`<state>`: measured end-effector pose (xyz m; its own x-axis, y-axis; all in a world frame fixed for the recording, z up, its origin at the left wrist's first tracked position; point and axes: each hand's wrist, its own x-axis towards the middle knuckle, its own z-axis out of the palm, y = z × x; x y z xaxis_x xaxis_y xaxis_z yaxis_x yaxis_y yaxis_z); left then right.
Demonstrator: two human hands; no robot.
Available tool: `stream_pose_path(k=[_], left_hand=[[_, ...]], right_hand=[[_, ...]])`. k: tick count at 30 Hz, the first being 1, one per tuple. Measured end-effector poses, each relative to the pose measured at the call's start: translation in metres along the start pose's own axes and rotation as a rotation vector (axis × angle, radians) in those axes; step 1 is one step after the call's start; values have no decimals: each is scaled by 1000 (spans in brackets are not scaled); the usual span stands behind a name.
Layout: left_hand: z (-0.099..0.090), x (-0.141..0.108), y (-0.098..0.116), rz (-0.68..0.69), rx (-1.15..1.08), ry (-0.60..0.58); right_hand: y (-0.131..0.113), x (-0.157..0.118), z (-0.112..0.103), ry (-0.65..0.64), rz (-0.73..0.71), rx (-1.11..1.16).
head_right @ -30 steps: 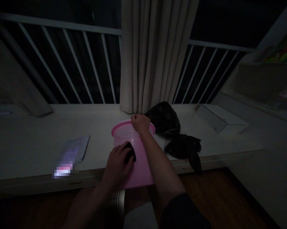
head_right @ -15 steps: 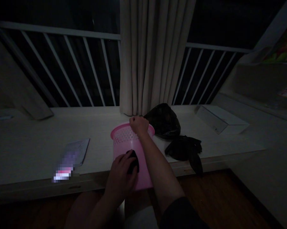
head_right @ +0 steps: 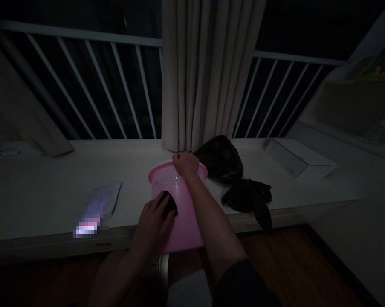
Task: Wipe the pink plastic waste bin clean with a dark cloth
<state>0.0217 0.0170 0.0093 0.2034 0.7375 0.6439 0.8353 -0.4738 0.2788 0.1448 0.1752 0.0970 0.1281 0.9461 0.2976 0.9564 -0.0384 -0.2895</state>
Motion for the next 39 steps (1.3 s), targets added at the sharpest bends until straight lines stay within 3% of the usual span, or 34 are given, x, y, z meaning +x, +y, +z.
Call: stream_pose_path(k=[6,18,24,30,39], left_hand=[[-3,-1,11,79,22,-22],[-6,4,10,-35,-109,-130],[-11,4,15,-21,2,-215],[-9,0,9,18,130,-159],[-16,-2,12,29,-1,-87]], right_hand=[[10,-1,-4,-2,18,5],[7,0,-2,-20,18,-11],[7,-1,-4,-4,0,-20],[-1,-4,-4,9,-30,-23],[9,-7,-8,4,-34,52]])
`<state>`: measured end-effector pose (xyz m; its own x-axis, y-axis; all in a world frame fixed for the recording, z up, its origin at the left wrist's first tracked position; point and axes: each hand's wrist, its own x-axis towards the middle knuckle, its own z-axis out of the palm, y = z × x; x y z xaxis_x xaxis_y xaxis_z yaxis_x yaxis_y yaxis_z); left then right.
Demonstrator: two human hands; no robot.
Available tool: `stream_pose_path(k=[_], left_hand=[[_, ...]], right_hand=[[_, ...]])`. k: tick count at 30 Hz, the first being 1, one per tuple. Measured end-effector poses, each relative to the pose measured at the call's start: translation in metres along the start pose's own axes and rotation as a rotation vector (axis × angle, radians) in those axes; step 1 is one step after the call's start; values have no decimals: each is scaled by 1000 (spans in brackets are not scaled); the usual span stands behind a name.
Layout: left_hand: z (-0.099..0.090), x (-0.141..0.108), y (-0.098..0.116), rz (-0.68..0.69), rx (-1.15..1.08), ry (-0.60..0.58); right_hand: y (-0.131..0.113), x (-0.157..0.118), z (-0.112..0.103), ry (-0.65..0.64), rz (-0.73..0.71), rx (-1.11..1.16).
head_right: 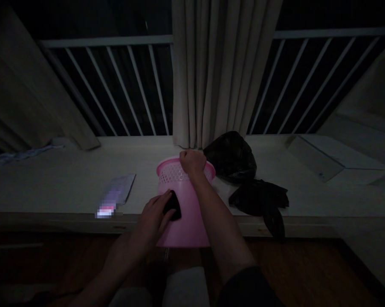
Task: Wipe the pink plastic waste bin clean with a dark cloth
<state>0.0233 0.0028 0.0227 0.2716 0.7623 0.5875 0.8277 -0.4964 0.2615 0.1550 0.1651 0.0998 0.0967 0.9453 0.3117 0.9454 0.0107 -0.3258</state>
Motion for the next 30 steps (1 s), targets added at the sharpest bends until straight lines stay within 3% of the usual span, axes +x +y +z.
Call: stream_pose_path(k=[13,20,25,30], left_hand=[[-13,-1,15,64,57,-166],[-15,9,23,55,2,-185],[-15,1,30,-40,13,-138],[-19,-10,35,-37,-27,-98]], right_hand=[[13,-10,-9,17,-82,36],[16,-14,-13,14,-85,28],[11,-23,-23,22,-114,13],[18,-36,-34,51,-85,26]])
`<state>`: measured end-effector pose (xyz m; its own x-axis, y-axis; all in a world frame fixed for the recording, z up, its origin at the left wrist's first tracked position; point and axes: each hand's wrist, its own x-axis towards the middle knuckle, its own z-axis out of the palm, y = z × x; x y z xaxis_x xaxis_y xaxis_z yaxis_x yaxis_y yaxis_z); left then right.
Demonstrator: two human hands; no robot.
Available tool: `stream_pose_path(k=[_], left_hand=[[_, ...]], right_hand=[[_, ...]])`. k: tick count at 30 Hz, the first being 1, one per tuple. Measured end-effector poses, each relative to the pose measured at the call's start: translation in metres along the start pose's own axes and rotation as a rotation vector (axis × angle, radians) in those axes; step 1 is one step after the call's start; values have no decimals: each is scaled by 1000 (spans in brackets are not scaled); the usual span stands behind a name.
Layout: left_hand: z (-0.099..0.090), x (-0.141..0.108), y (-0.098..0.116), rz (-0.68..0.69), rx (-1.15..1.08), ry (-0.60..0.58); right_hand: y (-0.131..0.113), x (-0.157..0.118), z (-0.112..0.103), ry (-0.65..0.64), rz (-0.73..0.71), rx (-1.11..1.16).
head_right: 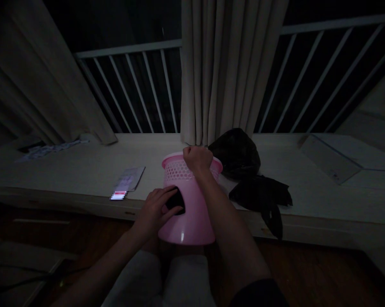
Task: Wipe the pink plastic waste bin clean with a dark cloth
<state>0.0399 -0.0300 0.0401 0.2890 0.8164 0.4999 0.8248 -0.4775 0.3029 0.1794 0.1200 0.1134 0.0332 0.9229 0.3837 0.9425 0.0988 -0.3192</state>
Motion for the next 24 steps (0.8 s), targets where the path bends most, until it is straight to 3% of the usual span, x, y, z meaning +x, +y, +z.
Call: stream_pose_path(k=[6,11,16,21,24], left_hand=[[-10,-17,-11,-10,-71,37],[-12,-23,-19,-110,-150,51],[-9,-19,-31,-20,-124,163],[-8,-13,-39,69,-77,93],[-5,-9,-46,61,-78,116]], right_hand=[[5,-9,-8,28,76,-17],[-16,-8,-8,17,41,-83],[-45,0,5,-16,-43,-134],[-66,10,21,-27,-66,-156],[-74,17,31,-43,-67,-161]])
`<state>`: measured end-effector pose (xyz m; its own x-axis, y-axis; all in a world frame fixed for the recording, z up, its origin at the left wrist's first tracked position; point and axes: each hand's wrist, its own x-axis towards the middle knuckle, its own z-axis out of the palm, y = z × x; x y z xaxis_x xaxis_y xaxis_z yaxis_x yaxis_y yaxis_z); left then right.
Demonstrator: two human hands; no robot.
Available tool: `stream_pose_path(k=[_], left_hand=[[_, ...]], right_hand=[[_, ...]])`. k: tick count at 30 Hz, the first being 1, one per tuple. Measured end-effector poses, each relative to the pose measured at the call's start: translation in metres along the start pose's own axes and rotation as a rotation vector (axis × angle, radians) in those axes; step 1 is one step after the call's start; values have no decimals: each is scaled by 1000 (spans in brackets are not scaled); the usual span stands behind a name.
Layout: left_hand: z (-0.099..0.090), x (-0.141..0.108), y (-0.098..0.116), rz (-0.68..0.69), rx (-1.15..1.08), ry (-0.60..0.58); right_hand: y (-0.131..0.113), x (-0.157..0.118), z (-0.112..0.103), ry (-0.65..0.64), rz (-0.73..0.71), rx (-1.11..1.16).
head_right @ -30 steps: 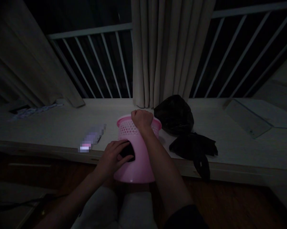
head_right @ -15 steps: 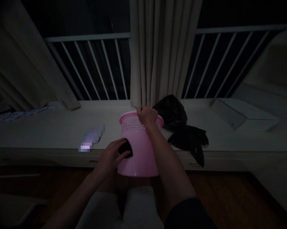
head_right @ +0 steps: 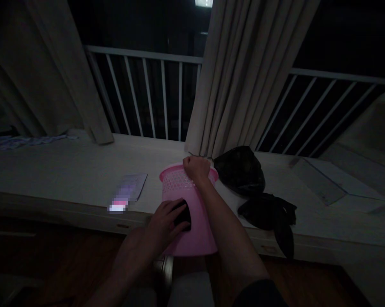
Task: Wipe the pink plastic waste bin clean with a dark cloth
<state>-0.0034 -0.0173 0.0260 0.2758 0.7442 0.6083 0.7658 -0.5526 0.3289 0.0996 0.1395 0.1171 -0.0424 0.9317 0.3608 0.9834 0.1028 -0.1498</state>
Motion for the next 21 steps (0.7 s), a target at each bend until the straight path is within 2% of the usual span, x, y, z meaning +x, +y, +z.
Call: stream_pose_path(k=[4,7,12,16,21], left_hand=[[7,1,-16,-40,-24,63],[13,2,-25,-8,-69,97],[20,8,-27,37,-100,146],[21,10,-27,14,-101,146],[15,2,-37,-24,-83,92]], right_hand=[[-4,10,10,-38,22,-14],[0,14,15,-55,55,-26],[13,17,17,-56,113,-39],[12,20,20,-55,110,-43],[2,24,27,-61,88,-55]])
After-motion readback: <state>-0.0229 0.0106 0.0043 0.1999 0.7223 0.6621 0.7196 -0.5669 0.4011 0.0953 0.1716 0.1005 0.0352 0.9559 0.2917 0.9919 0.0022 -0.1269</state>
